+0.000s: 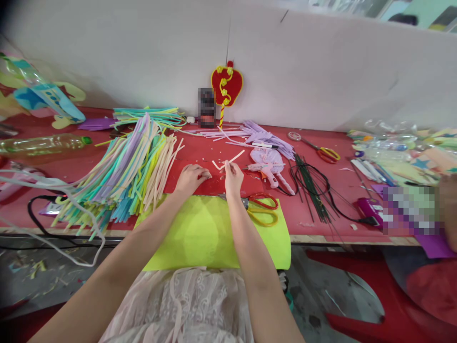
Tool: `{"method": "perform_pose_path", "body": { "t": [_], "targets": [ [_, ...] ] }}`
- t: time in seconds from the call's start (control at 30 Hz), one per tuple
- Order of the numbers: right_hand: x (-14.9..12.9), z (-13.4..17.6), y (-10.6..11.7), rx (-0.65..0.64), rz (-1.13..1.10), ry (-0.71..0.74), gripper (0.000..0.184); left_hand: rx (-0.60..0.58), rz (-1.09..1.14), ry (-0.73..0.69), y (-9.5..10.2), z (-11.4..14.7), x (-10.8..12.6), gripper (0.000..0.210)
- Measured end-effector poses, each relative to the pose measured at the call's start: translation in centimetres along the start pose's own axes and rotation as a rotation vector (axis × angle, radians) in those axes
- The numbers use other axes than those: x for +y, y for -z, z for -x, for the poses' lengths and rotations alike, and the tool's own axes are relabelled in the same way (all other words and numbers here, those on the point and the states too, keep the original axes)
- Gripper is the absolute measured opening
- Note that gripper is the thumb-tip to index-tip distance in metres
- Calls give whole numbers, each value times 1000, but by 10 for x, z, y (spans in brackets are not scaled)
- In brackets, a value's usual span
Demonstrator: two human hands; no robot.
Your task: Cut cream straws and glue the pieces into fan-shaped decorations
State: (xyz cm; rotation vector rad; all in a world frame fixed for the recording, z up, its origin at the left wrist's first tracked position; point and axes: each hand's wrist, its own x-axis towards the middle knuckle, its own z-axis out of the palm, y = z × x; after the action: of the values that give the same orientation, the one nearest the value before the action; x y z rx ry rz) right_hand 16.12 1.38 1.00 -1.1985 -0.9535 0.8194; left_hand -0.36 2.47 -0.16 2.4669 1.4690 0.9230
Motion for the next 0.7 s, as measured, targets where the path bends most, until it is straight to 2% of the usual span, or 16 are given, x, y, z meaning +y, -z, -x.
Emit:
{"method": "perform_pose_path", "body": {
  "t": [0.1,0.23,0.4,0.5,0.6,0.7],
  "targets": [
    [1,0,0,-1,-8,15,43,22,33,48,-4,1,-3,28],
    [2,0,0,-10,-5,18,44,43,82,70,-8,3,-7,15],
    [-2,1,1,-22,-64,-60,42,194,122,109,-4,3,-7,17],
    [-8,5,0,-181,-151,-180,40,241,113,92,2,3,-2,17],
    [-11,10,-3,-374,-161,-255,38,209,85,39,8,3,5,19],
    [-11,11,-3,-378,-161,-279,36,178,52,7,13,4,11,23]
  ]
}}
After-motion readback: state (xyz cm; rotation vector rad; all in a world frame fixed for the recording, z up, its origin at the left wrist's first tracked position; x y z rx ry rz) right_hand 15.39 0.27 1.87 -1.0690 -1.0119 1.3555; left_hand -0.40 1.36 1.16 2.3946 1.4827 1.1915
